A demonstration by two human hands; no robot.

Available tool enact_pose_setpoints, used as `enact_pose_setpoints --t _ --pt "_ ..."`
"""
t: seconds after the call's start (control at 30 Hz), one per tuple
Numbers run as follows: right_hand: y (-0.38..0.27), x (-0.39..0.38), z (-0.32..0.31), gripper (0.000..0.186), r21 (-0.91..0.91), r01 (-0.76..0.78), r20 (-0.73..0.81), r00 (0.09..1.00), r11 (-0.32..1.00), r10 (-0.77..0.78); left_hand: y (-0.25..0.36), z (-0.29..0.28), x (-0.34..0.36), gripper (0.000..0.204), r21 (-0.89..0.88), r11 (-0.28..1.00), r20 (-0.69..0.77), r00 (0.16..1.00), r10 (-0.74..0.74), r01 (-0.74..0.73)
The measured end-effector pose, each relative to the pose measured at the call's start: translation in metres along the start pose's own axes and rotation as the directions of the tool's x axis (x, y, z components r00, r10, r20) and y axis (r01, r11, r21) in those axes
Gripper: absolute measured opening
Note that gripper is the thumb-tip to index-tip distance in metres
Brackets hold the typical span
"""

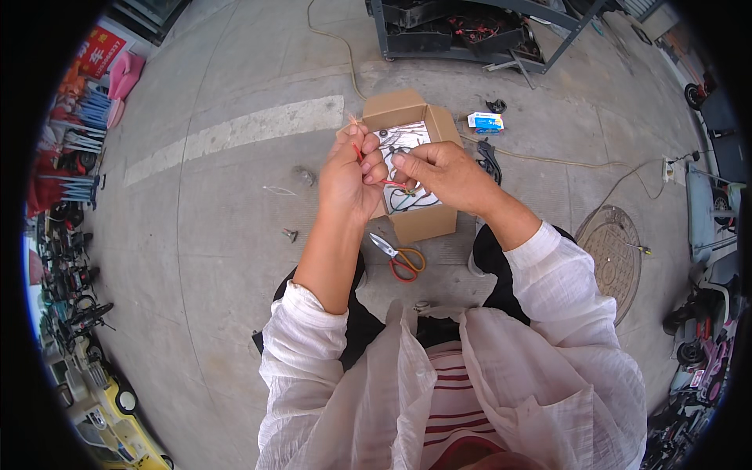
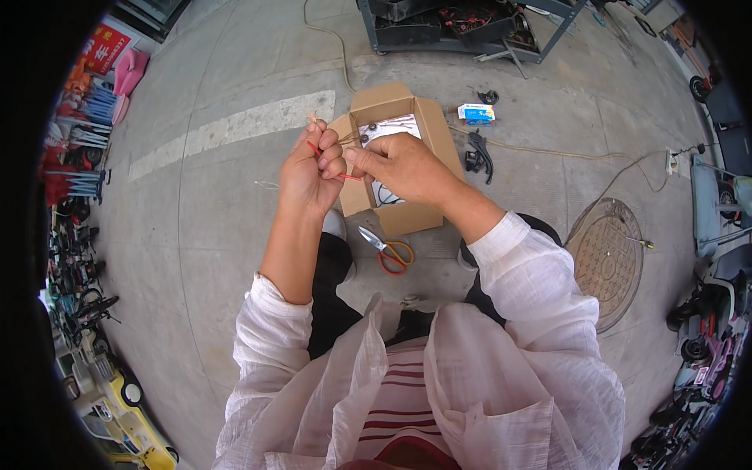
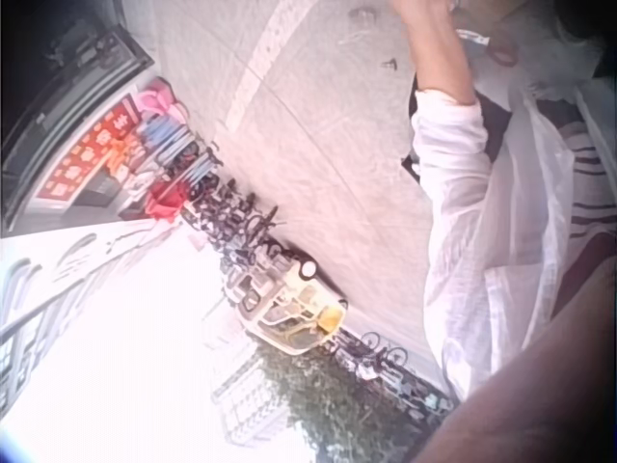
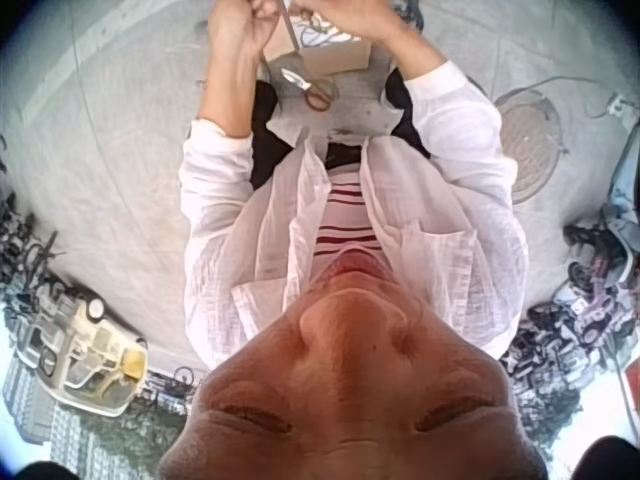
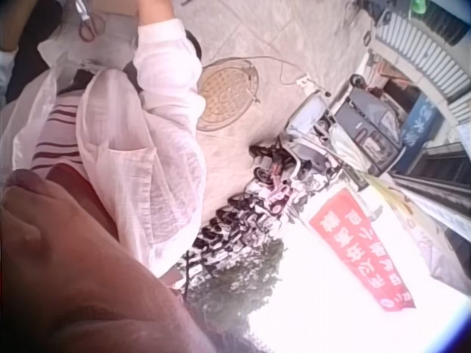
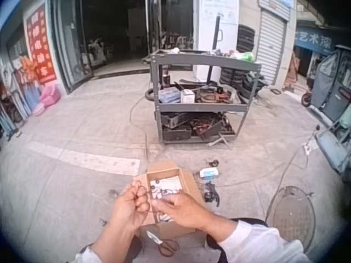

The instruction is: The person sits on the ground and uses pliers to strip insulation from red and white wires. They twist the exposed wire ends together and place the prepared wires into a cardboard box containing other electronic components.

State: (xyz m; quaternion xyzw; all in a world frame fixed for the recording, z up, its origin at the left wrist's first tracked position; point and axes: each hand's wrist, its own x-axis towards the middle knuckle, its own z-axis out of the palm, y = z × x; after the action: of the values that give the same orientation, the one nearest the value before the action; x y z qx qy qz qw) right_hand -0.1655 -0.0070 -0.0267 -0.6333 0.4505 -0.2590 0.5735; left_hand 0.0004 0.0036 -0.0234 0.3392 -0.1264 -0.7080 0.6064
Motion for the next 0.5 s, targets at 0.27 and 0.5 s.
enact_pose_setpoints --t 0.27,0.5 --pt "-0.011 -0.008 0.001 0.016 -0.099 0.080 0.196 0.979 0.992 -0.060 0.007 0.006 -0.002 0.013 -0.094 0.993 -0.127 0.990 0.065 -0.077" --pt "0.005 -0.031 -0.016 0.021 -0.323 0.149 0.214 0.973 0.935 -0.081 0.076 -0.044 0.014 0.014 -0.366 0.873 -0.147 0.946 0.288 -0.322"
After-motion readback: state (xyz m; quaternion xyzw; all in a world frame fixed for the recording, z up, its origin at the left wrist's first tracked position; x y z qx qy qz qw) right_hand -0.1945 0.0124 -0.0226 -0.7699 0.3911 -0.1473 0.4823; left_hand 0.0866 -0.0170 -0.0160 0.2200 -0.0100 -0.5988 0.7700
